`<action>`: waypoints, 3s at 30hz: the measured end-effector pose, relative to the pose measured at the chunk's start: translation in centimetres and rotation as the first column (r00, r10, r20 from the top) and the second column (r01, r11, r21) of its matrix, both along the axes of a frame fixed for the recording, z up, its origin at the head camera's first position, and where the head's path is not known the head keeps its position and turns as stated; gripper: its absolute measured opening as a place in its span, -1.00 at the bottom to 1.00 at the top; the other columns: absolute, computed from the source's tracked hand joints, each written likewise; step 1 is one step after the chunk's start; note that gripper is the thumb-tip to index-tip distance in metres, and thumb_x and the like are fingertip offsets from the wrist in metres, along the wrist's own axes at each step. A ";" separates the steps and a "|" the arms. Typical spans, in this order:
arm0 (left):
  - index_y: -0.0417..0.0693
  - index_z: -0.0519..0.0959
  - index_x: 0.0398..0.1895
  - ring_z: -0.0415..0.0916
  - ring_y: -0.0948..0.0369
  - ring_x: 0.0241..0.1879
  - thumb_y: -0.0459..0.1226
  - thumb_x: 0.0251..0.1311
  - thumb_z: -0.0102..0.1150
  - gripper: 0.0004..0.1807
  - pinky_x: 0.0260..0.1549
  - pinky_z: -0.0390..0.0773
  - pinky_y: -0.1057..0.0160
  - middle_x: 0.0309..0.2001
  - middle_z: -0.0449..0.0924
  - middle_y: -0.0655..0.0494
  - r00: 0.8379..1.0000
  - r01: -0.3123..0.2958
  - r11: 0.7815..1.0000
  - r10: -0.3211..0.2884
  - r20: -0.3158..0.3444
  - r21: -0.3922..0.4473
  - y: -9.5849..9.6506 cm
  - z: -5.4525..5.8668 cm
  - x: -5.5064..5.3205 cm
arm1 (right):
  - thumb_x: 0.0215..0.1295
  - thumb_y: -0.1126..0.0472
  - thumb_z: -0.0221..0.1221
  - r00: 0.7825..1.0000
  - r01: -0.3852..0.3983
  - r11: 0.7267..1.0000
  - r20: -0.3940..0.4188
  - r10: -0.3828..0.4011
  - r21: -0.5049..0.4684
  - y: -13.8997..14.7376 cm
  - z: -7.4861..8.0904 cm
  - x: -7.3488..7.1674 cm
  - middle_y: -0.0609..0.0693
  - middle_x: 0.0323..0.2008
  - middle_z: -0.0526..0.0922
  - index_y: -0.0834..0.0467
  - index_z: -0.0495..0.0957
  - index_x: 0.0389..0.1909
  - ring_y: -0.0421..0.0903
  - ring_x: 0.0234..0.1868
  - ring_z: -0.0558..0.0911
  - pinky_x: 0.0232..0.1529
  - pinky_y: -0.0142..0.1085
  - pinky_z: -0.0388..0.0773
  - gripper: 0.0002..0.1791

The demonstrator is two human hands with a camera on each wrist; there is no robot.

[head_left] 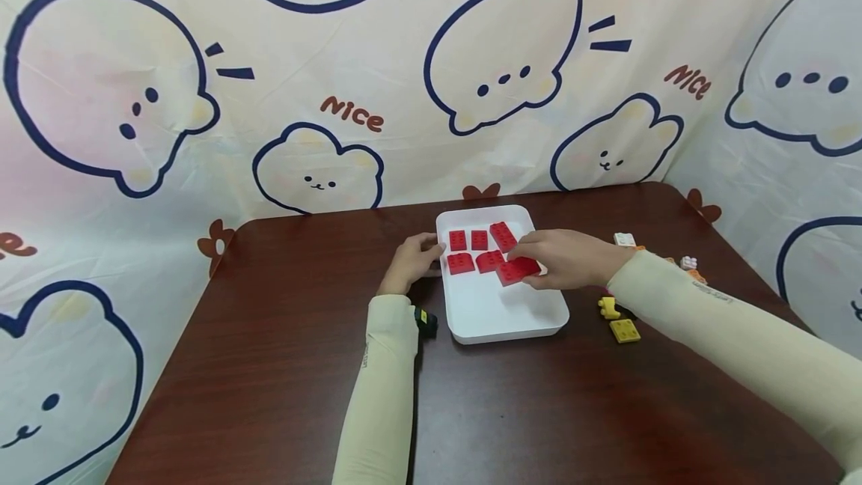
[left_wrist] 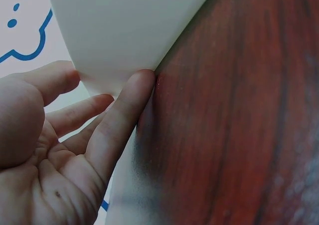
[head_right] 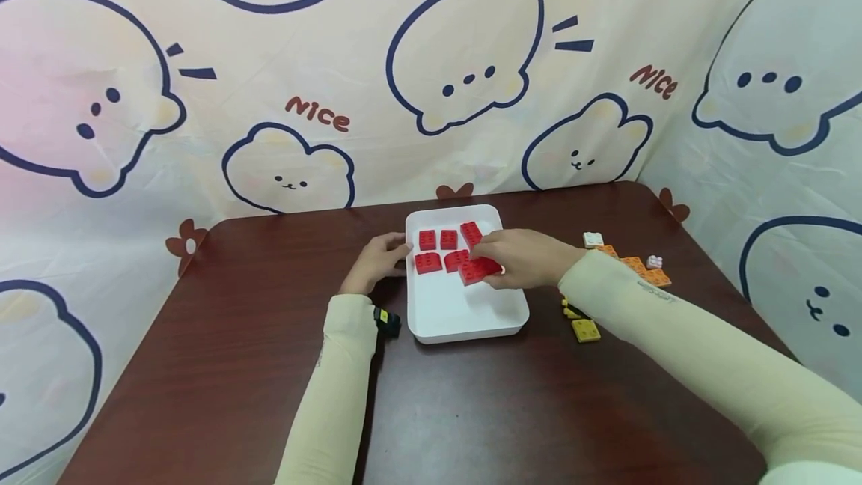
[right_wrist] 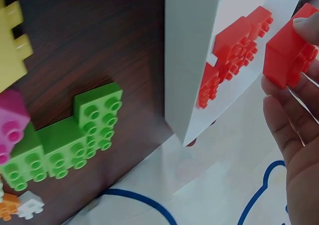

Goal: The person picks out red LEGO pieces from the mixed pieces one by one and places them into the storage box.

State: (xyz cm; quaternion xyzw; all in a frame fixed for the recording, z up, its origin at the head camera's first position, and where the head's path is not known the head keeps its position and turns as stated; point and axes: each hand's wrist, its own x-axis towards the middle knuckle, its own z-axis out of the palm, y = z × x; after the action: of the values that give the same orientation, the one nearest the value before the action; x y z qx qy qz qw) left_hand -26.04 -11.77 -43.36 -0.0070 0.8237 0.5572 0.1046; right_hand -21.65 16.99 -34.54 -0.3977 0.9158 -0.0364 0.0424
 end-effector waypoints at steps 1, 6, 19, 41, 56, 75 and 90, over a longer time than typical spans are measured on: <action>-0.09 0.36 0.46 0.64 -0.01 0.04 -0.10 0.44 0.19 -0.40 -0.11 0.72 0.12 0.21 0.53 -0.11 1.000 0.000 1.000 0.000 -0.001 0.002 0.0 0.0 -0.1 | 0.13 0.02 0.47 1.000 -0.005 1.000 0.004 0.005 0.003 -0.2 0.0 -0.1 0.10 0.17 0.63 0.06 0.60 0.24 0.09 0.17 0.60 0.05 -0.03 0.67 -0.38; -0.12 0.37 0.44 0.63 -0.02 0.03 -0.11 0.45 0.18 -0.42 -0.11 0.72 0.10 0.20 0.53 -0.13 1.000 0.010 1.000 -0.010 -0.002 0.013 0.0 0.0 -0.2 | 0.16 0.01 0.46 0.999 -0.031 0.999 0.014 0.030 0.023 -1.3 -0.1 -0.6 0.05 0.14 0.65 0.05 0.60 0.23 0.04 0.13 0.62 0.05 -0.09 0.67 -0.40; -0.12 0.37 0.45 0.64 -0.02 0.03 -0.11 0.45 0.18 -0.41 -0.13 0.72 0.12 0.20 0.53 -0.12 1.000 0.010 1.000 -0.010 0.006 0.018 0.0 0.1 -0.3 | 0.23 -0.01 0.42 0.994 -0.100 0.990 0.045 0.096 0.098 -4.4 -0.7 -2.0 0.02 0.12 0.67 0.08 0.58 0.26 0.00 0.11 0.65 0.10 -0.14 0.64 -0.41; -0.15 0.38 0.43 0.64 -0.02 0.03 -0.14 0.46 0.17 -0.44 -0.18 0.73 0.14 0.16 0.54 -0.16 0.999 0.025 0.999 -0.026 0.025 0.037 -0.2 0.3 -0.3 | 0.26 -0.03 0.40 0.985 -0.088 0.984 0.161 0.063 0.157 -8.2 -2.1 -2.4 -0.03 0.10 0.69 0.06 0.59 0.28 -0.08 0.09 0.64 0.17 -0.23 0.59 -0.42; -0.13 0.38 0.44 0.64 -0.03 0.03 -0.12 0.44 0.19 -0.42 -0.18 0.73 0.14 0.15 0.55 -0.15 1.000 0.016 1.000 -0.017 0.023 0.023 -0.2 -0.1 -0.4 | 0.26 -0.02 0.40 0.985 -0.102 0.980 0.159 0.075 0.170 -8.5 -3.2 -2.2 -0.03 0.09 0.70 0.07 0.61 0.25 -0.08 0.11 0.64 0.19 -0.22 0.58 -0.44; -0.13 0.38 0.45 0.63 -0.02 0.04 -0.13 0.45 0.18 -0.43 -0.17 0.73 0.14 0.17 0.54 -0.16 0.999 0.023 0.999 -0.024 0.022 0.026 -0.2 0.2 -0.3 | 0.23 -0.06 0.42 0.986 -0.087 0.980 0.159 0.059 0.177 -8.7 -3.7 -2.4 -0.06 0.12 0.68 0.01 0.60 0.28 -0.10 0.15 0.64 0.21 -0.25 0.55 -0.40; -0.13 0.38 0.44 0.64 -0.02 0.03 -0.13 0.45 0.18 -0.43 -0.17 0.73 0.13 0.16 0.54 -0.16 1.000 0.018 1.000 -0.018 0.015 0.023 -0.1 -0.2 -0.5 | 0.27 -0.09 0.38 0.983 -0.068 0.983 0.182 0.037 0.170 -8.2 -2.7 -1.9 -0.02 0.19 0.64 0.04 0.55 0.32 -0.04 0.22 0.59 0.23 -0.14 0.55 -0.37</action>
State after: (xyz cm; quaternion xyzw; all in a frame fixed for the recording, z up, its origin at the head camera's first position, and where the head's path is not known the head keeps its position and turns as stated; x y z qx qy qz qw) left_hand -26.55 -11.90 -43.54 -0.0024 0.8164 0.5657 0.1158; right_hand -23.60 8.77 -37.28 -0.4116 0.8971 0.0101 0.1602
